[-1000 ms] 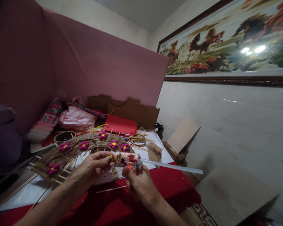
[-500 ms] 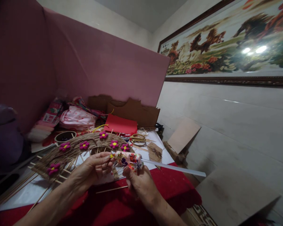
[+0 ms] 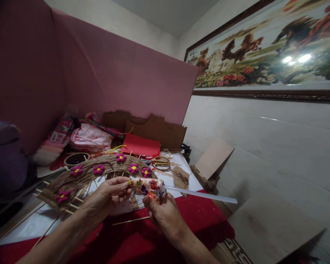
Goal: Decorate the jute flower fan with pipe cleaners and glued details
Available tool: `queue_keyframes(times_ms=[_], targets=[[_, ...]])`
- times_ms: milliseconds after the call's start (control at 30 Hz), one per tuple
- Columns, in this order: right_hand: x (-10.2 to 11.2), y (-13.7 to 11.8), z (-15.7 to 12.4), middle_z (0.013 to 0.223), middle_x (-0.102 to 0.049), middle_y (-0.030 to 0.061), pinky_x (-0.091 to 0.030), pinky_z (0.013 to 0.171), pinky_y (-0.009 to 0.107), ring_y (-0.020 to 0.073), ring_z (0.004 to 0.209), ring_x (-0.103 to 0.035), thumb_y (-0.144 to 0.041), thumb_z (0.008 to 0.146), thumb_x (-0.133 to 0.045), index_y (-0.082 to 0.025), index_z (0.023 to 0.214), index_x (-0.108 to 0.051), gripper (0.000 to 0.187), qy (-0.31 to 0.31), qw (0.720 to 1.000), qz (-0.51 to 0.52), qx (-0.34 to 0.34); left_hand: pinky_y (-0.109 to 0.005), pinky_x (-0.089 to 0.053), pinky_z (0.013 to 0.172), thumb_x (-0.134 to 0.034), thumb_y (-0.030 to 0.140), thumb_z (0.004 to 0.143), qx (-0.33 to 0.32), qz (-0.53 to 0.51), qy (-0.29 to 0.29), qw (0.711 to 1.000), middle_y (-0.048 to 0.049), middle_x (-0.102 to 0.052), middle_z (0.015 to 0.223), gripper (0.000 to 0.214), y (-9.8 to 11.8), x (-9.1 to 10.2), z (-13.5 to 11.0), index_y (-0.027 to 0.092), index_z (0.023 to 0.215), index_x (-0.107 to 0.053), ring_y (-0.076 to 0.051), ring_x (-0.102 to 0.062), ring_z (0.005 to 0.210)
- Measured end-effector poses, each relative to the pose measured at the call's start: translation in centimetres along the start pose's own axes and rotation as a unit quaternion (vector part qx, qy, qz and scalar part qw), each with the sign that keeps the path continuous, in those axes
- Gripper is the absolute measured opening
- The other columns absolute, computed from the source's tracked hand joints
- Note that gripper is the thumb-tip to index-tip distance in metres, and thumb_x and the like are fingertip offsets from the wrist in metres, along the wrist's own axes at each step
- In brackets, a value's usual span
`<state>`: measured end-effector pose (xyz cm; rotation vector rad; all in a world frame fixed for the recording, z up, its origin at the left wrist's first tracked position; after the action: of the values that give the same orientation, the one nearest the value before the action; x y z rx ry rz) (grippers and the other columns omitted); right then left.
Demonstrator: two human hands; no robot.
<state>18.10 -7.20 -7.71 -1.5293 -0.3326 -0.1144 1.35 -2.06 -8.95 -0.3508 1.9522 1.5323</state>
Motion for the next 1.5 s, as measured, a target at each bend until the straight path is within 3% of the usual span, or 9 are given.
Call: queue_keyframes(times_ms=[667, 833, 1167, 1500], targets=[[0.1, 0.7, 0.2, 0.038, -0.034, -0.0061, -0.022, 0.033, 0.02, 0.005, 0.032, -0.031, -0.074, 0.072, -0.043, -0.018, 0.056, -0.041, 0.058, 0.001, 1.0, -0.026, 0.005, -0.019, -0.049, 0.055, -0.08, 0.013, 0.056, -0.006, -0.006, -0.006, 1.0, -0.0046, -0.067, 0.063, 0.019, 0.0, 0.0, 0.1, 0.011, 0.069, -0.066, -0.01, -0.061, 0.054], [0.0, 0.3, 0.0, 0.036, -0.033, -0.0062, -0.021, 0.033, 0.02, 0.0052, 0.031, -0.031, -0.08, 0.067, -0.041, -0.019, 0.055, -0.041, 0.062, 0.004, 0.999, -0.034, -0.008, -0.019, -0.049, 0.055, -0.08, 0.011, 0.056, -0.003, -0.013, 0.003, 1.0, -0.0051, -0.068, 0.066, 0.02, -0.1, 0.0, 0.1, 0.011, 0.069, -0.065, -0.01, -0.061, 0.055], [0.2, 1.0, 0.3, 0.036, -0.035, -0.0048, -0.021, 0.032, 0.02, 0.0047, 0.03, -0.032, -0.075, 0.073, -0.04, -0.018, 0.05, -0.04, 0.061, 0.02, 0.999, -0.041, 0.007, -0.018, -0.047, 0.053, -0.078, 0.013, 0.059, -0.012, 0.003, -0.008, 1.0, -0.007, -0.07, 0.069, 0.017, 0.0, 0.1, 0.1, 0.011, 0.071, -0.067, -0.01, -0.061, 0.056], [0.0, 0.7, 0.0, 0.041, -0.035, -0.0058, -0.023, 0.035, 0.02, 0.0048, 0.035, -0.032, -0.073, 0.073, -0.043, -0.018, 0.057, -0.042, 0.057, 0.002, 0.999, -0.038, 0.007, -0.016, -0.047, 0.052, -0.078, 0.01, 0.058, -0.003, -0.01, -0.003, 1.0, -0.0043, -0.068, 0.065, 0.016, 0.0, -0.1, 0.0, 0.01, 0.07, -0.066, -0.009, -0.061, 0.054]])
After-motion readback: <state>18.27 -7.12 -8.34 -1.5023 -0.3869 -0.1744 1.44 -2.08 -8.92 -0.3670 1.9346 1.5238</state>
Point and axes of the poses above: each hand's wrist, its own z-axis towards the middle knuckle, its own x-axis out of the back of the hand, y = z × x, the point moved 3 cm from there along z, towards the middle knuckle
